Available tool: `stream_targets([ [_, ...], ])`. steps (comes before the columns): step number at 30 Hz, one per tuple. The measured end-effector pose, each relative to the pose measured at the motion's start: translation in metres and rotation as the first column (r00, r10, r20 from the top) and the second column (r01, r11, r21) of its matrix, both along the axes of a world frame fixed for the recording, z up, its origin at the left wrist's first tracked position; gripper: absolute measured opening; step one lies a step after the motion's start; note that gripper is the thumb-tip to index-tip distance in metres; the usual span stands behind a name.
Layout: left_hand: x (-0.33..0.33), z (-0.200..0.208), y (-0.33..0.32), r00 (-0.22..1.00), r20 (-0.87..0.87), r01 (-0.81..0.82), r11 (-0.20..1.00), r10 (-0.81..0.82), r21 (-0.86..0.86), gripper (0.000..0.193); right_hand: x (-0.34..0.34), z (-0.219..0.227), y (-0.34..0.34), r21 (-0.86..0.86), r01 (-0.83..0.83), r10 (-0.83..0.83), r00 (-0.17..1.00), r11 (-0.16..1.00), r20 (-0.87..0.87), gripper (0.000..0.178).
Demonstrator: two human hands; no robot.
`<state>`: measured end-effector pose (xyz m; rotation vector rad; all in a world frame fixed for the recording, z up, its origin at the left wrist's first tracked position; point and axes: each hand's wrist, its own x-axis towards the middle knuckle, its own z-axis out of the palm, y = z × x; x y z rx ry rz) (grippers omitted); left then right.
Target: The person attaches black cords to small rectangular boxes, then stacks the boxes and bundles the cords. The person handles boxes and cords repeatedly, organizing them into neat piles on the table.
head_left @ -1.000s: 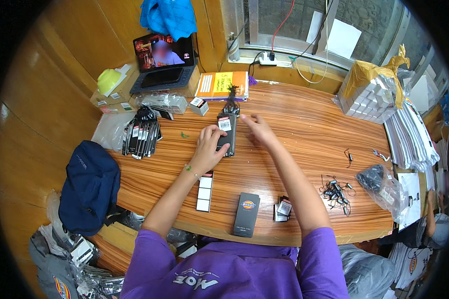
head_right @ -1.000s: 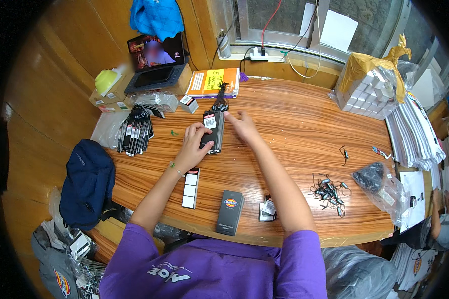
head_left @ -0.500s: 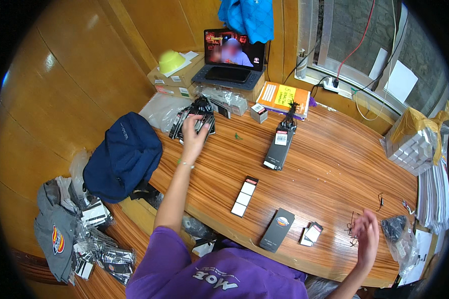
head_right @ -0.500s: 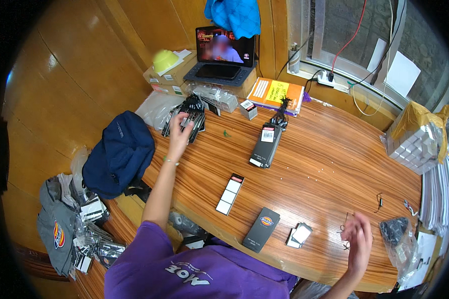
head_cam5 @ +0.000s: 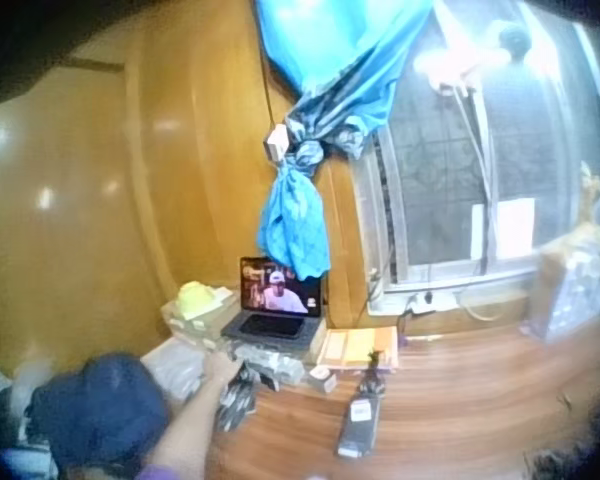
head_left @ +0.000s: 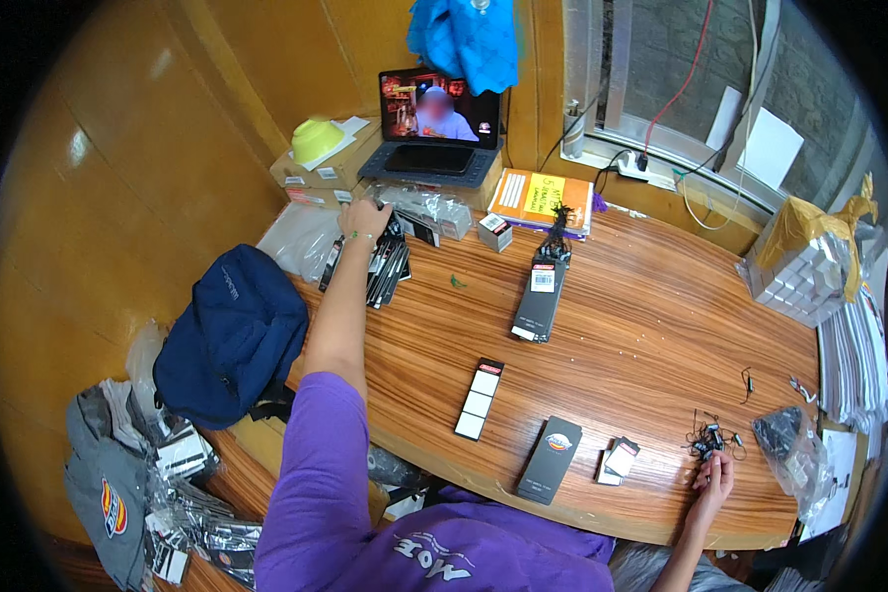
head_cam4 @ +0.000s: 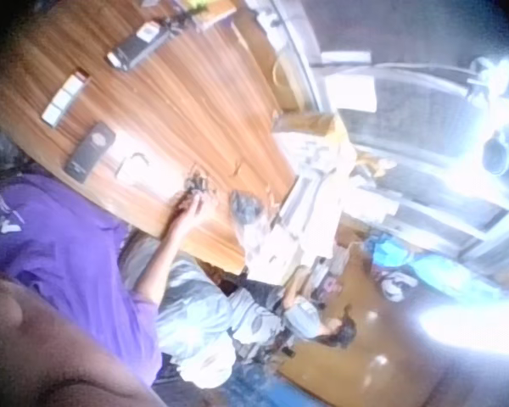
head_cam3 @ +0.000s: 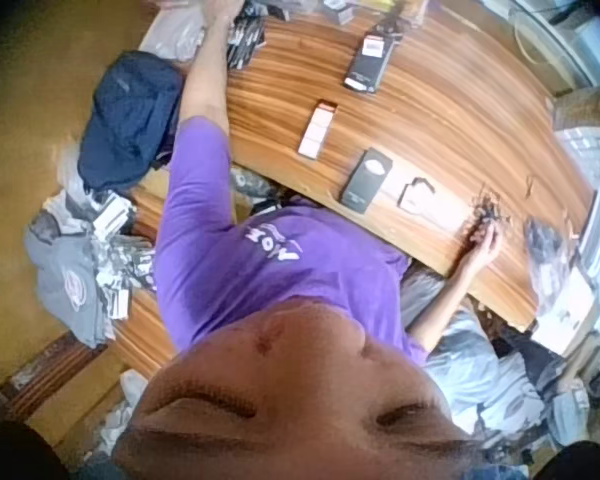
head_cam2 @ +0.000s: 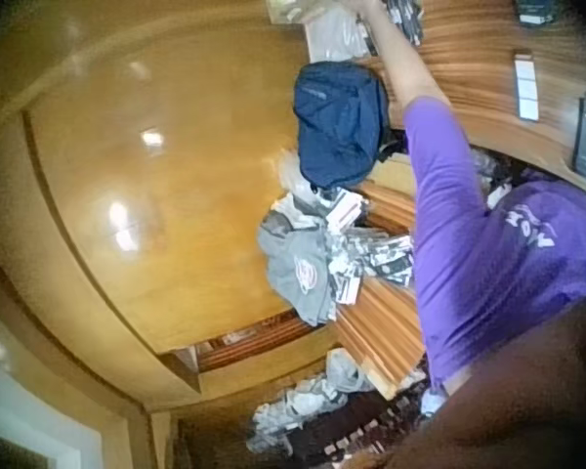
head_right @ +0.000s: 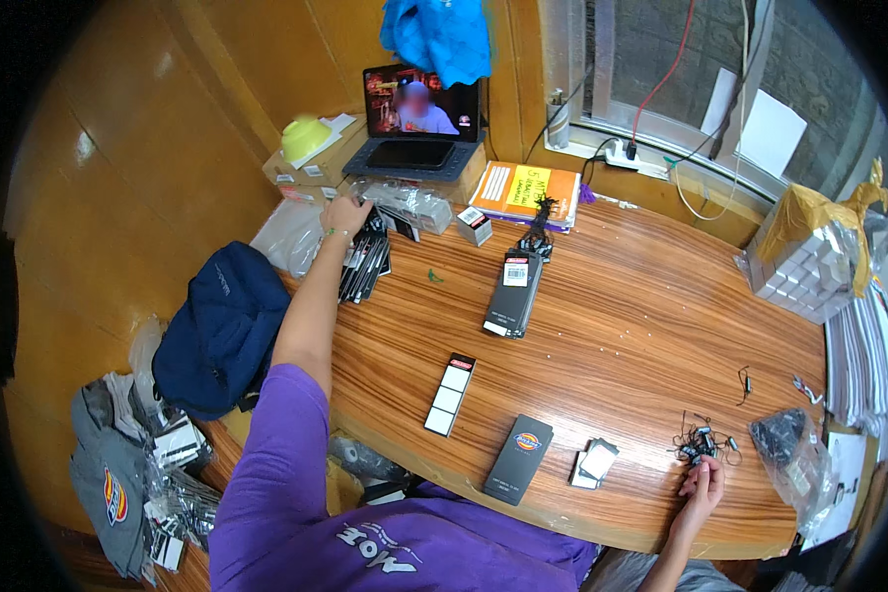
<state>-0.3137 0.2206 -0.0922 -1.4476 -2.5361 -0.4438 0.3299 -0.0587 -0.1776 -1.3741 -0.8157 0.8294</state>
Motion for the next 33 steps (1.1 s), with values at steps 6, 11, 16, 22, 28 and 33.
stream_targets([
  [6,-0.017,-0.021,0.015,0.999,0.020,0.030,0.999,-0.030,-0.043,0.033,0.000,0.001,0.004,-0.036,0.009,-0.008,0.999,0.999,0.037,0.009],
  [11,-0.044,-0.027,0.007,0.974,0.223,-0.019,0.974,-0.032,0.224,0.024,-0.001,-0.001,0.006,-0.036,0.009,-0.008,0.999,0.999,0.035,0.008],
  [16,-0.051,-0.002,-0.026,0.972,0.179,0.084,0.938,-0.152,0.337,0.026,0.001,-0.005,0.006,-0.029,0.015,-0.014,0.999,0.999,0.053,0.009],
  [22,-0.036,0.069,-0.083,0.955,-0.037,0.282,0.865,-0.294,0.416,0.021,0.007,-0.004,0.008,-0.051,-0.037,0.040,0.998,0.998,0.042,0.011],
  [28,-0.004,0.147,-0.164,0.891,-0.241,0.440,0.864,-0.385,0.244,0.017,0.012,0.051,0.016,-0.049,-0.196,0.202,0.950,0.979,0.237,0.016],
  [33,0.012,0.174,-0.195,0.785,0.258,0.419,0.789,-0.564,0.449,0.011,-0.113,0.175,0.043,-0.117,-0.555,0.527,0.673,0.824,0.520,0.018],
])
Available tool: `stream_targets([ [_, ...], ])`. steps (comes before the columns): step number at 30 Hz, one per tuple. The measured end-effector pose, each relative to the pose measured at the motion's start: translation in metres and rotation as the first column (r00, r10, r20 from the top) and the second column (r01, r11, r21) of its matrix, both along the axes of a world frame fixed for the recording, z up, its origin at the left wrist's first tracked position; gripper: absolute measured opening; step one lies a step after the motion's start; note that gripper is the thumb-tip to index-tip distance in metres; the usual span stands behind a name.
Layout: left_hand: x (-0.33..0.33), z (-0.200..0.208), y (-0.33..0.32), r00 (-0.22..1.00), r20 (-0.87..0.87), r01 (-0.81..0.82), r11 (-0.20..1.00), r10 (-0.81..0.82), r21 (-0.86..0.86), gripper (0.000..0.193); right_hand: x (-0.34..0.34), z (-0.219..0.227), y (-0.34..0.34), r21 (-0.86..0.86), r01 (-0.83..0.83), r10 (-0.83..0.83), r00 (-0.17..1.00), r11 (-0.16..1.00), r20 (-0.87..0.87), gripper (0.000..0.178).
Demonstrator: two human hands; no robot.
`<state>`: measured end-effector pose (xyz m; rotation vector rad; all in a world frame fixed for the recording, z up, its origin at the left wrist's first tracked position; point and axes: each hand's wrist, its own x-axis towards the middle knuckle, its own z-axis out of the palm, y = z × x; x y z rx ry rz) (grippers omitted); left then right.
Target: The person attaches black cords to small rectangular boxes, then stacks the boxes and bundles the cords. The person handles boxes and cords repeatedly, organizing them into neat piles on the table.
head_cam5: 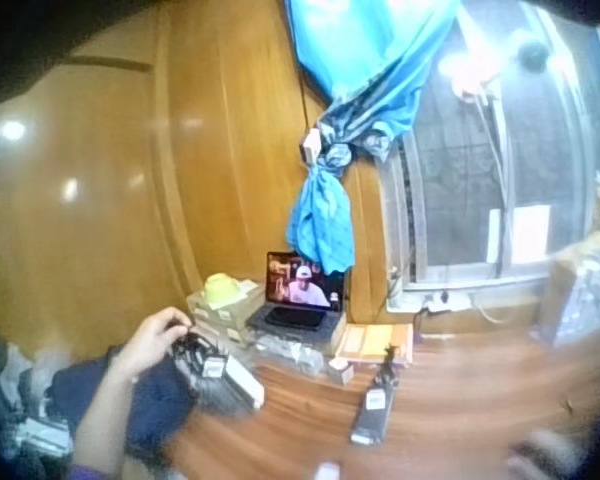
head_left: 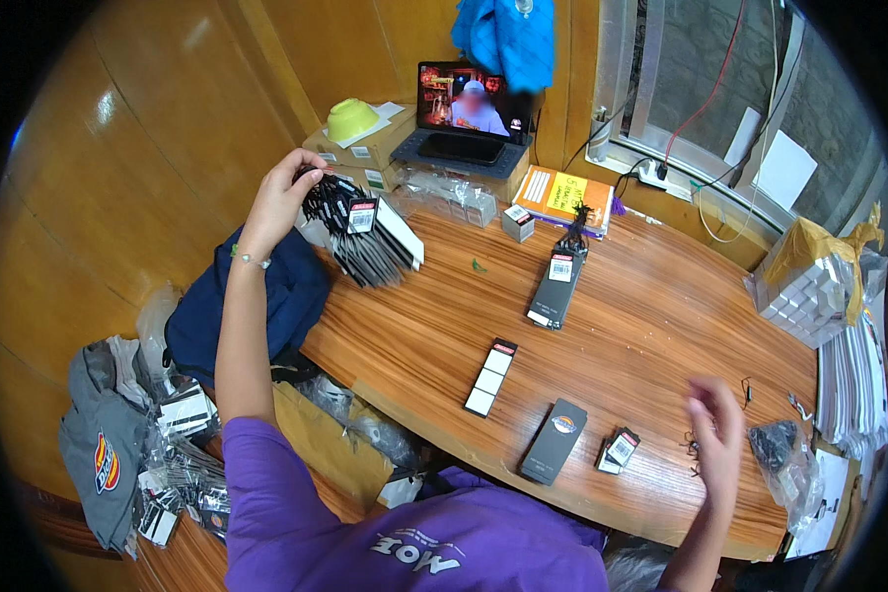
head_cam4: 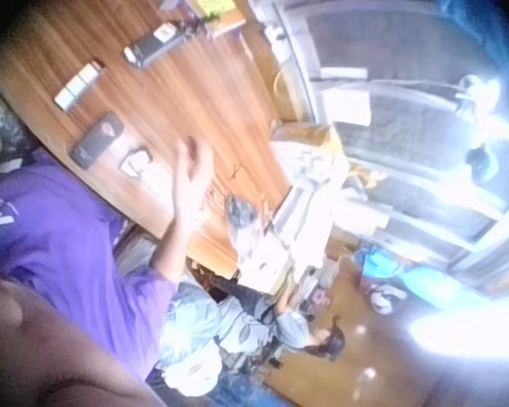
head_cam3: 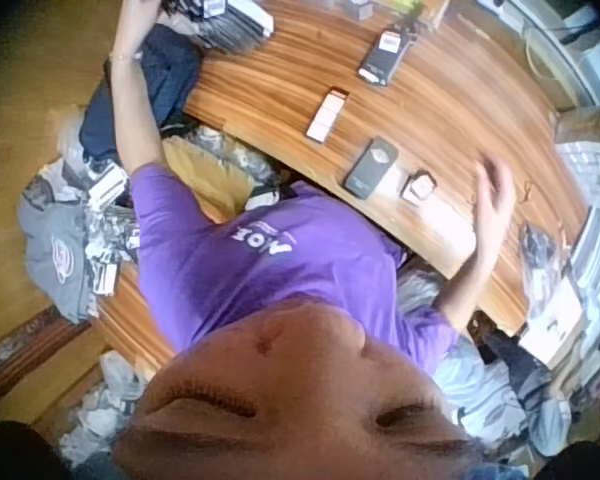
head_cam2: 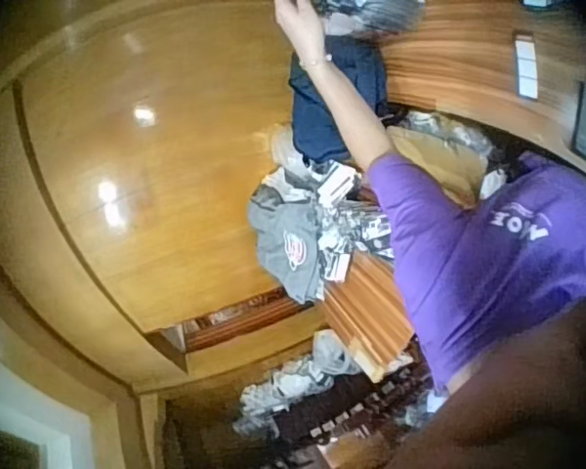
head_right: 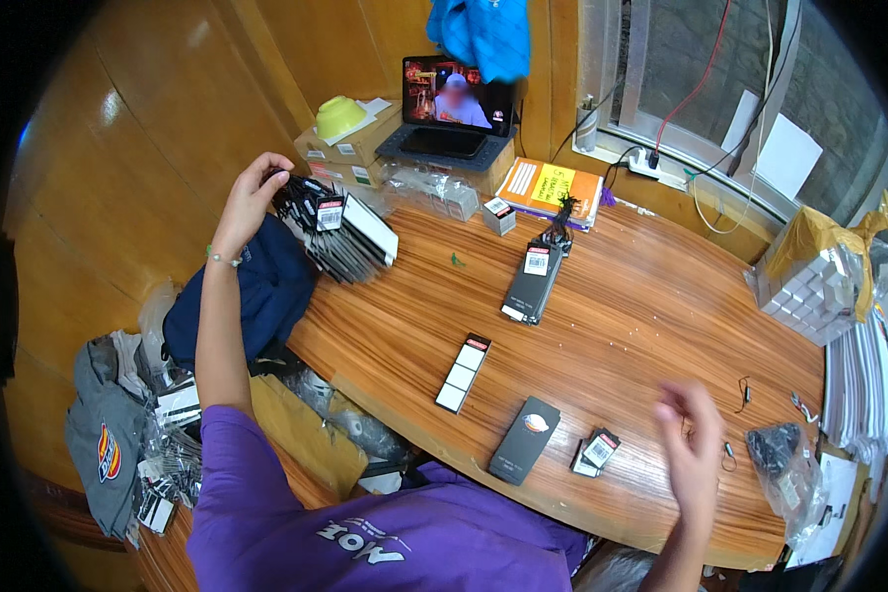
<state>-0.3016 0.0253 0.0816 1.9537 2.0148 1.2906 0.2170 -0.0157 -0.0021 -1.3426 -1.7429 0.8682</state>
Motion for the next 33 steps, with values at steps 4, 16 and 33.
stream_targets([
  [4,0.010,0.001,-0.022,0.992,0.074,0.110,0.990,-0.104,-0.089,0.013,-0.109,0.033,0.028,0.254,-0.574,0.520,0.816,0.778,0.252,0.021],
  [16,0.060,0.003,-0.070,0.932,0.157,0.362,0.869,-0.327,-0.338,0.013,-0.319,-0.004,0.054,0.284,-0.799,0.757,0.295,0.530,-0.582,0.025],
  [33,0.070,0.022,-0.063,0.880,-0.349,0.141,0.878,-0.323,-0.457,0.027,-0.325,-0.018,0.057,0.486,-0.562,0.725,0.637,0.670,-0.263,0.021],
])
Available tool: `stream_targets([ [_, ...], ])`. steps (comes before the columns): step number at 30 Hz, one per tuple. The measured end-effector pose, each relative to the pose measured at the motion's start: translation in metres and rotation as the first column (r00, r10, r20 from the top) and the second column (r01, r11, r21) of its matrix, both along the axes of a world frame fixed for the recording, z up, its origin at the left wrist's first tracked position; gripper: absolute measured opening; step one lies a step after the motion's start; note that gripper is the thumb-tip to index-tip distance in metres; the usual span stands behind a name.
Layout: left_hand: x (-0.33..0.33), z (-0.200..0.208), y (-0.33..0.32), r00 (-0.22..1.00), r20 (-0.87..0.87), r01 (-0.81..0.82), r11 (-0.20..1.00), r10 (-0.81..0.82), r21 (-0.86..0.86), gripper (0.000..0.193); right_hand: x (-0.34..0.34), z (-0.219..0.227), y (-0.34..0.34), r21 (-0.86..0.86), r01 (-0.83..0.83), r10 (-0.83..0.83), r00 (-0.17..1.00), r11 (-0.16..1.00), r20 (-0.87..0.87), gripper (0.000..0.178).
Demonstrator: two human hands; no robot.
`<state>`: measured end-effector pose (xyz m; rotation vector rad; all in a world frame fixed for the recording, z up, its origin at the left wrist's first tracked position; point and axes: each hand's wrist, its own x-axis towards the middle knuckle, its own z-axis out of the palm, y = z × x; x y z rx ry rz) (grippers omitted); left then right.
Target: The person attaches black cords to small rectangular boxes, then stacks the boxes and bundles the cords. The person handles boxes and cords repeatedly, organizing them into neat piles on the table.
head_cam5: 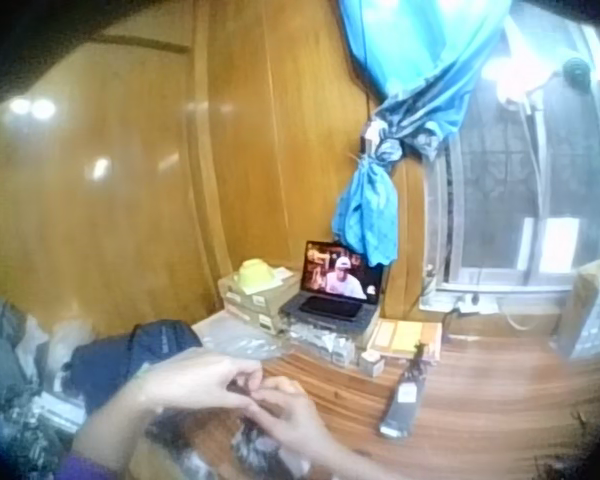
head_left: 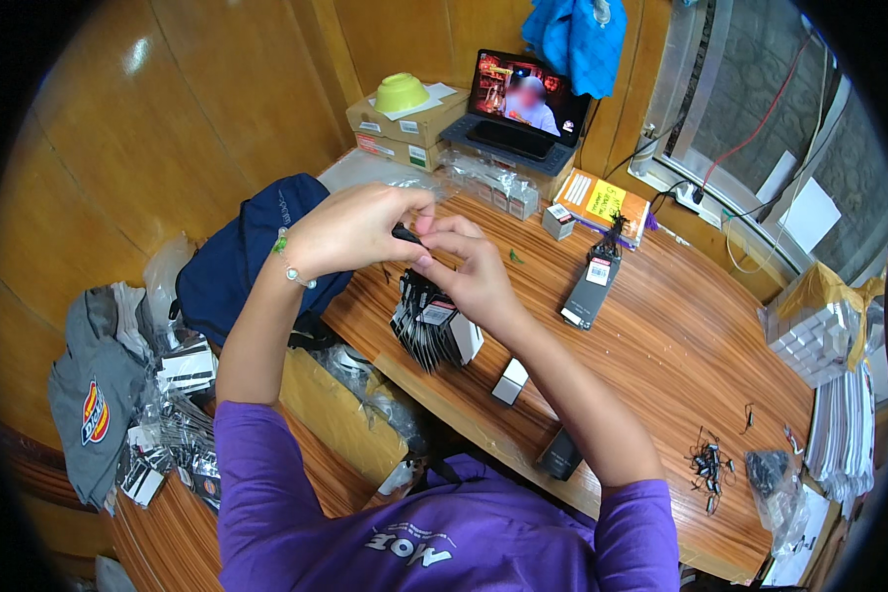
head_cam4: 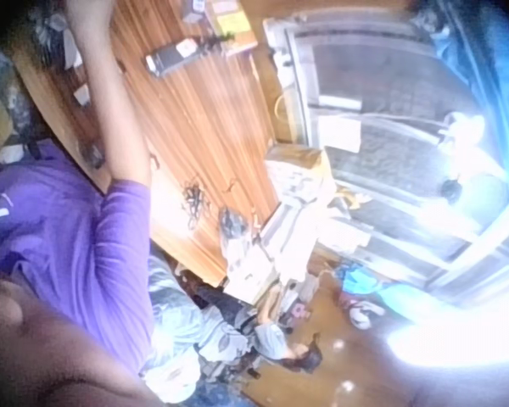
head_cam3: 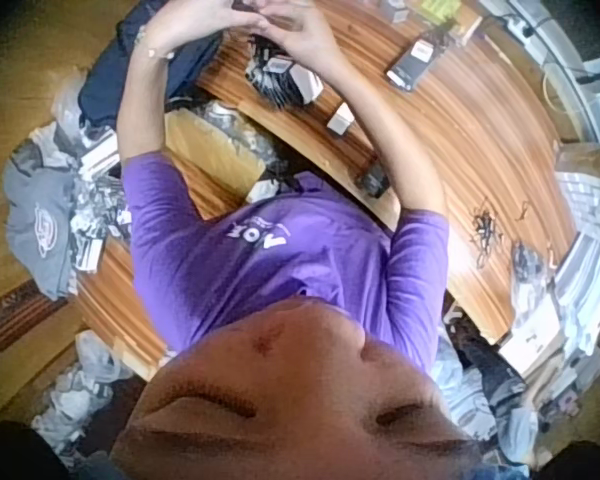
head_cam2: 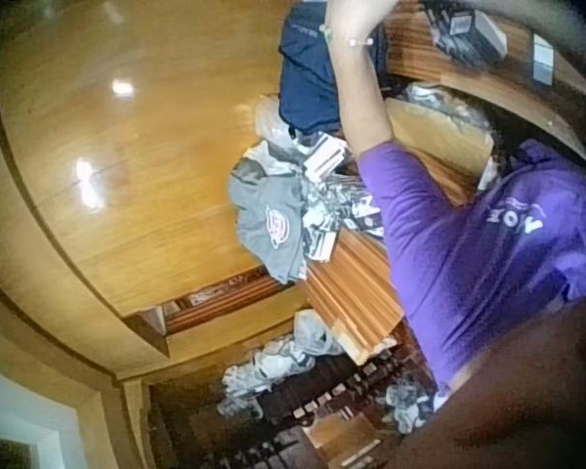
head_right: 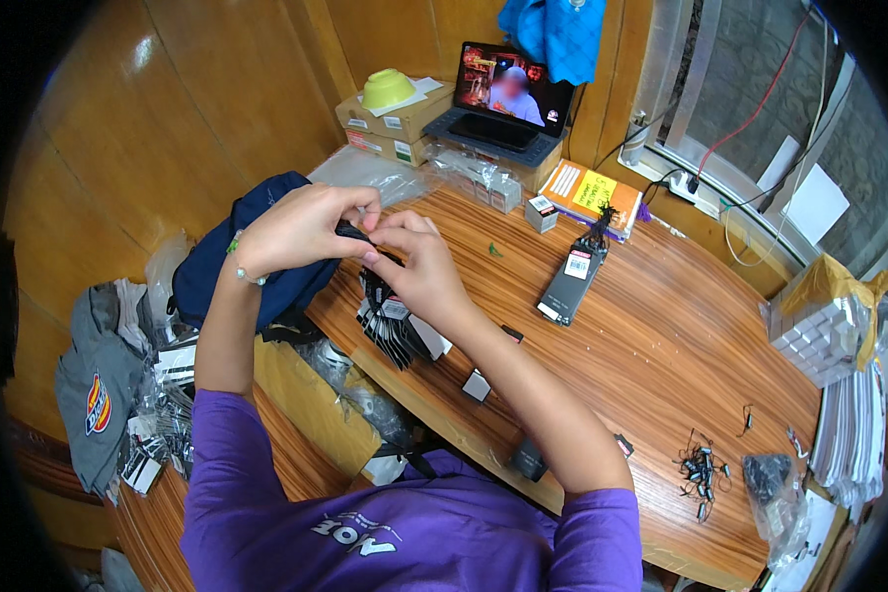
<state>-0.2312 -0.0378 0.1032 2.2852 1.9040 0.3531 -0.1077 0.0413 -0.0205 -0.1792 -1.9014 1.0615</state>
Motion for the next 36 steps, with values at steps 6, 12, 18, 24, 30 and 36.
stream_targets([
  [6,-0.020,-0.003,0.001,0.988,-0.150,-0.037,0.994,0.021,-0.102,0.029,0.002,-0.006,0.007,-0.002,0.032,-0.032,0.998,0.999,0.062,0.018],
  [12,-0.047,-0.024,0.037,0.935,0.353,-0.001,0.993,0.042,-0.116,0.026,-0.006,0.010,0.019,-0.479,-0.226,0.372,0.898,0.848,0.236,0.012],
  [18,-0.033,-0.069,0.025,0.780,0.624,-0.301,0.899,0.041,0.317,0.030,-0.002,0.017,0.040,-0.650,-0.225,0.439,0.879,0.726,0.187,0.010],
  [24,0.003,-0.100,0.007,0.914,0.403,-0.247,0.847,0.042,0.471,0.021,-0.001,0.023,0.051,-0.620,-0.250,0.440,0.881,0.744,0.173,0.014],
  [30,-0.001,-0.111,0.029,0.707,0.707,-0.187,0.957,-0.028,0.224,0.026,-0.001,0.035,0.052,-0.486,-0.238,0.379,0.900,0.841,0.216,0.015],
  [36,0.000,-0.119,0.036,0.308,0.951,0.042,0.999,-0.030,0.018,0.027,0.003,0.052,0.056,-0.519,-0.124,0.267,0.940,0.846,0.211,0.009],
])
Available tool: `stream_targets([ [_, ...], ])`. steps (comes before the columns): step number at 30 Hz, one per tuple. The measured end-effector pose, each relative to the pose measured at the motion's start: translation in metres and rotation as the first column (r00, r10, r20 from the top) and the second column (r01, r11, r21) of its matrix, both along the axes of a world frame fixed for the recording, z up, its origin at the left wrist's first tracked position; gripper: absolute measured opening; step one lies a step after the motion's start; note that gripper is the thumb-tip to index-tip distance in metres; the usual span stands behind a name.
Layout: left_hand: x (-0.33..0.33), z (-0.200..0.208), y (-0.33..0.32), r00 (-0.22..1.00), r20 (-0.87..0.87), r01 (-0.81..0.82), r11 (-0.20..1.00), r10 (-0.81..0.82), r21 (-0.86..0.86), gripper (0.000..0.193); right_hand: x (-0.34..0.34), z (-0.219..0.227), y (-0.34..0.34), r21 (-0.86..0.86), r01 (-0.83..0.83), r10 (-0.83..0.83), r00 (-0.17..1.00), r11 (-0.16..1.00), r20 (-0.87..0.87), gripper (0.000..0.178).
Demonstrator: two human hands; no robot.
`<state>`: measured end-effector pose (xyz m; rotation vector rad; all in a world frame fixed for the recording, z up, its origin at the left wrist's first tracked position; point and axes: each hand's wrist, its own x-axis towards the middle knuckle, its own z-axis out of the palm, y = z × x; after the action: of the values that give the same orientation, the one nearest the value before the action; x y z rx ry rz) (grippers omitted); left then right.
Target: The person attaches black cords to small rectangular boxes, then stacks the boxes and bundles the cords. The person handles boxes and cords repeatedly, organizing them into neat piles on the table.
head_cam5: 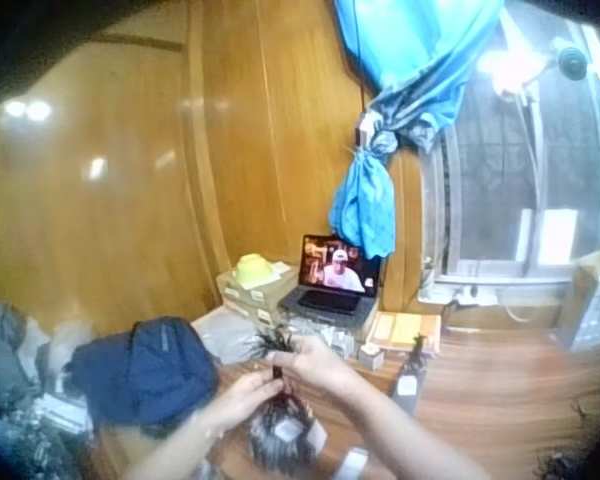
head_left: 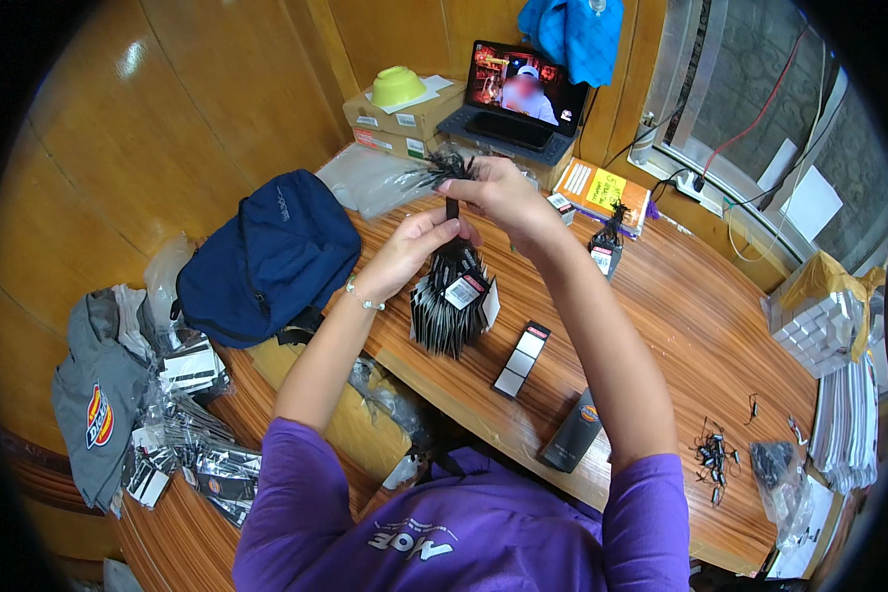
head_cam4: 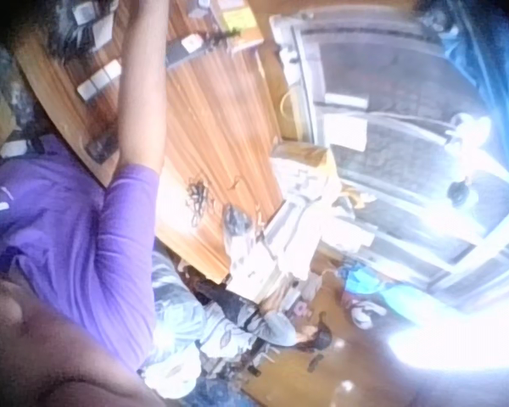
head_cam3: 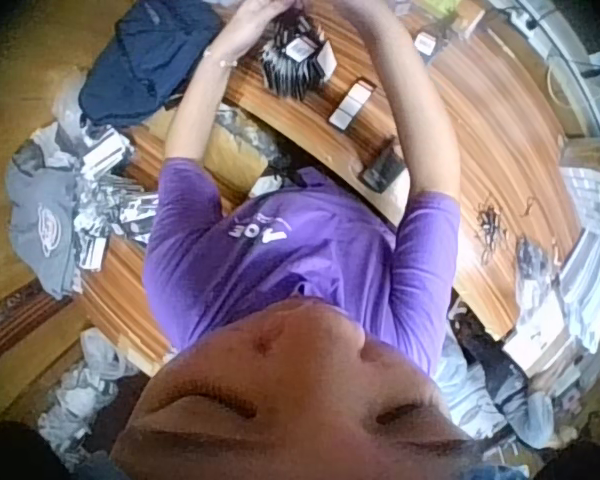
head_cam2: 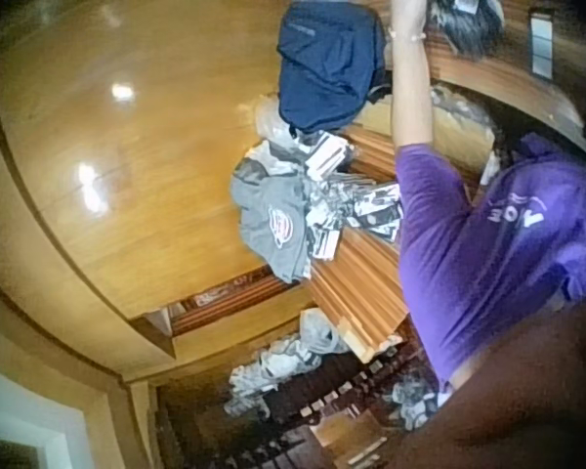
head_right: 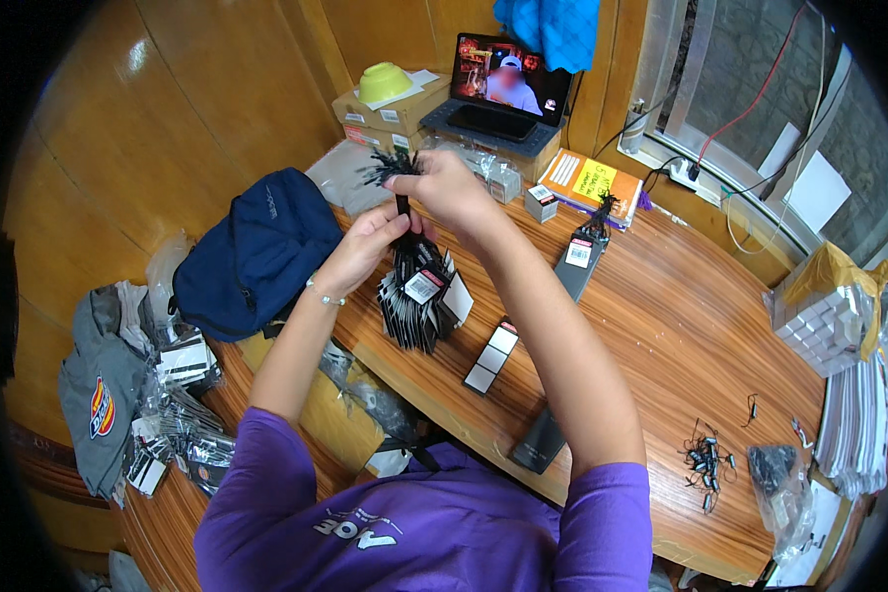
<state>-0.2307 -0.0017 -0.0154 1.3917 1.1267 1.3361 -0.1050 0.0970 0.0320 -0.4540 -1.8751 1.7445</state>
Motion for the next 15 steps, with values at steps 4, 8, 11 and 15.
stream_targets([
  [4,0.007,-0.012,0.009,0.974,0.225,-0.051,0.982,0.008,0.184,0.027,0.004,0.003,0.001,-0.081,0.030,-0.040,0.991,0.996,-0.129,0.008],
  [8,0.011,-0.013,0.012,0.967,0.254,-0.099,0.962,0.032,0.256,0.018,0.003,-0.007,0.020,-0.216,0.007,-0.028,0.995,0.976,-0.095,0.006],
  [11,0.004,-0.004,0.011,0.998,0.062,-0.034,0.979,0.021,0.203,0.017,0.004,-0.010,0.025,-0.339,0.014,-0.029,0.999,0.941,-0.039,0.009],
  [15,0.001,0.014,0.012,0.987,-0.156,-0.001,0.982,0.031,0.187,0.020,0.004,-0.016,0.034,-0.415,0.099,-0.074,0.994,0.904,0.076,0.015],
])
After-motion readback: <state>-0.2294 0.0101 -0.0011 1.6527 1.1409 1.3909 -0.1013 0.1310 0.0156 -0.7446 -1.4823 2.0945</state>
